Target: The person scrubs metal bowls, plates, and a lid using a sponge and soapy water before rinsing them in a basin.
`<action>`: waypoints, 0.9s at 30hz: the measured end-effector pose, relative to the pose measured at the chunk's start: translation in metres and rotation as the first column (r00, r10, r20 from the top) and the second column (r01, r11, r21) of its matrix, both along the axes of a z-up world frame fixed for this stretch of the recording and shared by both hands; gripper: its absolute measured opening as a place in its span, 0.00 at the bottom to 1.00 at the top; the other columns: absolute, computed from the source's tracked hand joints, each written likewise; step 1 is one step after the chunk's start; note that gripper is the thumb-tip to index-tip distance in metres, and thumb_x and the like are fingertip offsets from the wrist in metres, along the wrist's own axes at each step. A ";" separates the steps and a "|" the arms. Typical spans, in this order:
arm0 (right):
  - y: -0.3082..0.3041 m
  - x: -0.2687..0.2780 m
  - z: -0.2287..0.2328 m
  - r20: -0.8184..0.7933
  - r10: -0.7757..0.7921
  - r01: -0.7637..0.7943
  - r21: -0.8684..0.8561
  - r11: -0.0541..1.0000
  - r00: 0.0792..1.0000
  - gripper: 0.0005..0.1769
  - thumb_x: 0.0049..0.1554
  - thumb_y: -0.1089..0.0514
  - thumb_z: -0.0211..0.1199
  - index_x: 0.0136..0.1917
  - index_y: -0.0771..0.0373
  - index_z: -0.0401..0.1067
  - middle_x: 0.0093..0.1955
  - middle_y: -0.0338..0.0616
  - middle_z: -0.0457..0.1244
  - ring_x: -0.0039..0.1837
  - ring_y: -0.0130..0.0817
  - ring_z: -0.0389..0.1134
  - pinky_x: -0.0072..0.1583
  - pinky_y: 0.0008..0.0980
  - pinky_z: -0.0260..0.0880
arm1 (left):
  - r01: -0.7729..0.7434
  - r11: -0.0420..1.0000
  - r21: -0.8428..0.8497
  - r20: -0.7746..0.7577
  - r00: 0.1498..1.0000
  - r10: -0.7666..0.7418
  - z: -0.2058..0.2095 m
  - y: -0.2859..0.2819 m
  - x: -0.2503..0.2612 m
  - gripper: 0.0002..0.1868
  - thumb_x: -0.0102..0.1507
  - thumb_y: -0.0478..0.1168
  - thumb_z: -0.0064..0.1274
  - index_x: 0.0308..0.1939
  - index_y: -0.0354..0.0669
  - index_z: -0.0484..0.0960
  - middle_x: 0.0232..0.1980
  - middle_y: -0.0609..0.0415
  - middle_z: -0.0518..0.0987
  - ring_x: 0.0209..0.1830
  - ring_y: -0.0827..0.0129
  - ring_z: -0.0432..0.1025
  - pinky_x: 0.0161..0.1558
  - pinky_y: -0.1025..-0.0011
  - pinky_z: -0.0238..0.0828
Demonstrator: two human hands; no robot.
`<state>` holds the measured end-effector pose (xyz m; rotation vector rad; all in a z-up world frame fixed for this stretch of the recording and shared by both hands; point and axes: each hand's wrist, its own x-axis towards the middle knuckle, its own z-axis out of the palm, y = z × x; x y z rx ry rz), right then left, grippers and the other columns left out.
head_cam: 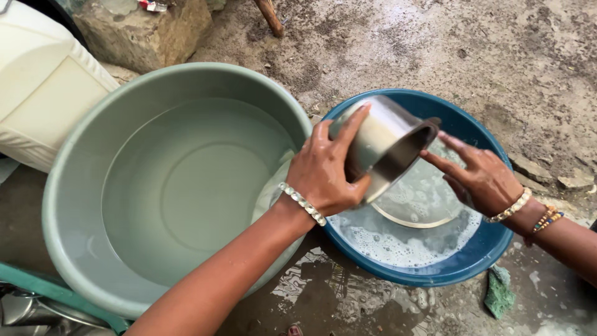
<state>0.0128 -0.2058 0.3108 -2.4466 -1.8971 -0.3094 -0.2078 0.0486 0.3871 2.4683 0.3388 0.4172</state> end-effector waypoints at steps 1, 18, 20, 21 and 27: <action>0.001 -0.002 -0.002 0.001 0.003 -0.003 -0.002 1.000 1.000 0.42 0.52 0.58 0.63 0.77 0.41 0.54 0.78 0.56 0.52 0.58 0.44 0.66 0.58 0.46 0.70 | 0.021 0.997 0.068 0.110 0.994 -0.028 -0.001 0.000 -0.001 0.54 0.50 0.50 0.63 0.79 0.67 0.53 0.61 0.29 0.69 0.57 0.32 0.71 0.58 0.48 0.72; 0.003 -0.005 -0.008 -0.004 0.009 -0.009 -0.089 0.996 1.000 0.07 0.47 0.52 0.69 0.39 0.54 0.77 0.36 0.42 0.68 0.42 0.41 0.70 0.49 0.42 0.71 | 0.218 0.866 0.451 0.457 0.776 -0.434 -0.013 0.026 -0.019 0.60 0.44 0.50 0.70 0.78 0.73 0.54 0.74 0.32 0.64 0.73 0.38 0.66 0.73 0.41 0.68; 0.014 -0.024 0.004 -0.010 -0.241 0.230 -0.256 0.939 0.971 0.13 0.55 0.43 0.64 0.38 0.53 0.79 0.37 0.40 0.71 0.41 0.37 0.72 0.49 0.36 0.73 | 0.170 0.893 0.418 0.519 0.762 -0.388 -0.008 0.031 -0.025 0.59 0.47 0.52 0.72 0.78 0.74 0.53 0.73 0.35 0.65 0.73 0.38 0.65 0.73 0.45 0.68; 0.024 -0.037 0.013 0.027 -0.463 0.430 -0.422 0.798 0.886 0.24 0.62 0.35 0.59 0.37 0.51 0.81 0.38 0.38 0.73 0.41 0.33 0.74 0.49 0.30 0.74 | 0.162 0.893 0.420 0.521 0.763 -0.383 -0.004 0.034 -0.031 0.59 0.47 0.52 0.72 0.78 0.74 0.53 0.73 0.35 0.65 0.73 0.38 0.65 0.73 0.45 0.68; 0.086 -0.124 0.094 -0.477 -0.185 0.182 -0.053 0.982 0.859 0.13 0.49 0.44 0.74 0.44 0.51 0.84 0.42 0.39 0.73 0.41 0.37 0.75 0.44 0.38 0.73 | 0.059 0.986 -0.154 0.520 0.853 0.030 0.005 0.090 -0.083 0.48 0.56 0.38 0.53 0.80 0.63 0.54 0.69 0.38 0.73 0.67 0.46 0.72 0.74 0.57 0.70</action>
